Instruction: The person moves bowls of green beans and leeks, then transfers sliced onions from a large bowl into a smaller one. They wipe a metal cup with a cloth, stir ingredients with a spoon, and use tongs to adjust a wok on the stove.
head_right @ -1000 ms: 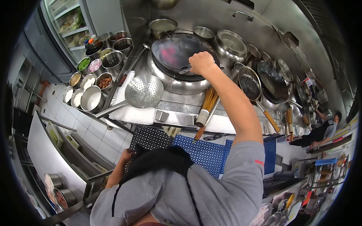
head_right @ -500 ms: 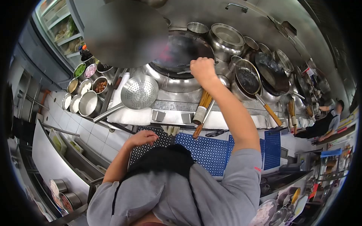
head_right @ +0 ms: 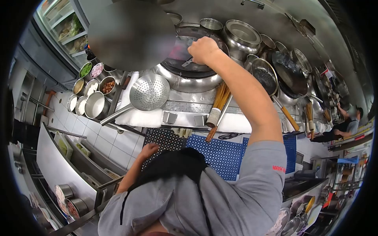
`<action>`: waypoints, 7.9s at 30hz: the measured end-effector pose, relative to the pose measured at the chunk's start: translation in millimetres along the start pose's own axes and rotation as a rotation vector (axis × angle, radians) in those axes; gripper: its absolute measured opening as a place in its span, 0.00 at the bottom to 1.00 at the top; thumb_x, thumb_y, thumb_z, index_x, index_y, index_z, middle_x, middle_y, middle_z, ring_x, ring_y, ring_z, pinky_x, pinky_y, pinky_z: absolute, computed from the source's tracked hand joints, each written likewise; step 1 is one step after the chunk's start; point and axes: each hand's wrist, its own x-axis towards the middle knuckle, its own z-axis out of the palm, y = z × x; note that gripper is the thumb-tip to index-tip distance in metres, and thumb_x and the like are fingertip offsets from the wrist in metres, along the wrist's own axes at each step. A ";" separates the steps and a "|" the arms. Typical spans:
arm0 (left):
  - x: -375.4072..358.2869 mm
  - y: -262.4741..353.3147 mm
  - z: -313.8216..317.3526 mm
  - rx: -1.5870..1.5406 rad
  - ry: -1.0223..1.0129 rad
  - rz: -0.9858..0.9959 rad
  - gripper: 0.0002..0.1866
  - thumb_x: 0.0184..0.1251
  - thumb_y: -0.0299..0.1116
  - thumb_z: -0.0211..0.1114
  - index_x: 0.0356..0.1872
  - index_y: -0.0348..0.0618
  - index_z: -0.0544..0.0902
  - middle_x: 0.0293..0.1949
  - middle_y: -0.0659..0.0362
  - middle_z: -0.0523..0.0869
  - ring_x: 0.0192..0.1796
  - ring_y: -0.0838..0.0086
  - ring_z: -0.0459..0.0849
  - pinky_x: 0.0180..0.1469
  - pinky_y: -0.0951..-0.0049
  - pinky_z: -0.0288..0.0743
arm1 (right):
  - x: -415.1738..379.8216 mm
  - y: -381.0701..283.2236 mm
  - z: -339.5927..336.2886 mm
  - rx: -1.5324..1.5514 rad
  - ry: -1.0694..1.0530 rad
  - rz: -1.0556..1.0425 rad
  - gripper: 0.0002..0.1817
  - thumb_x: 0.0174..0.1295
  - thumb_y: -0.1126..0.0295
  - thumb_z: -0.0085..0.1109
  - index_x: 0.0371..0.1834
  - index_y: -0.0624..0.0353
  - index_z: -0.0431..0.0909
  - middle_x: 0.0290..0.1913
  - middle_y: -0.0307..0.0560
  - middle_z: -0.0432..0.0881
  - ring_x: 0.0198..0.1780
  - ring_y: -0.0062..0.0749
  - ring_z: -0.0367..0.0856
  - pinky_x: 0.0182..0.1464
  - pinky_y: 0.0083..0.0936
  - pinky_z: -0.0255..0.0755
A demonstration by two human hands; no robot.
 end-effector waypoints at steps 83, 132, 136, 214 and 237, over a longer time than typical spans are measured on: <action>-121.0 139.0 -131.7 0.219 0.872 0.572 0.19 0.60 0.24 0.68 0.54 0.37 0.83 0.49 0.45 0.86 0.52 0.49 0.83 0.57 0.56 0.75 | -170.6 32.6 120.3 1.124 -0.207 0.968 0.33 0.68 0.39 0.57 0.31 0.64 0.82 0.27 0.52 0.82 0.24 0.33 0.80 0.27 0.34 0.73; -103.9 187.4 -110.2 0.237 0.438 0.576 0.20 0.61 0.28 0.69 0.55 0.37 0.84 0.45 0.46 0.88 0.48 0.53 0.86 0.53 0.61 0.78 | -134.7 39.7 123.9 1.657 0.197 1.153 0.30 0.68 0.40 0.60 0.33 0.61 0.81 0.21 0.35 0.71 0.19 0.20 0.65 0.20 0.22 0.57; -104.5 188.1 -111.1 0.210 0.403 0.558 0.18 0.61 0.28 0.68 0.52 0.33 0.84 0.46 0.40 0.87 0.50 0.45 0.84 0.56 0.56 0.77 | -145.6 36.1 123.6 1.648 0.165 1.182 0.30 0.68 0.40 0.59 0.34 0.62 0.81 0.22 0.36 0.74 0.19 0.21 0.67 0.20 0.23 0.59; -17.1 -142.6 -56.5 0.293 0.201 -0.050 0.17 0.53 0.34 0.62 0.45 0.52 0.91 0.47 0.50 0.90 0.51 0.55 0.87 0.54 0.58 0.81 | -379.2 -429.5 479.5 1.411 0.087 0.299 0.08 0.64 0.65 0.57 0.33 0.57 0.80 0.22 0.45 0.76 0.18 0.32 0.74 0.16 0.37 0.65; -67.6 -225.6 -113.8 0.264 0.162 -0.270 0.17 0.53 0.33 0.65 0.44 0.45 0.89 0.43 0.45 0.90 0.49 0.51 0.88 0.51 0.55 0.81 | -234.0 -431.1 341.3 1.206 -0.537 0.572 0.14 0.61 0.60 0.65 0.41 0.57 0.89 0.34 0.56 0.88 0.32 0.41 0.89 0.37 0.36 0.81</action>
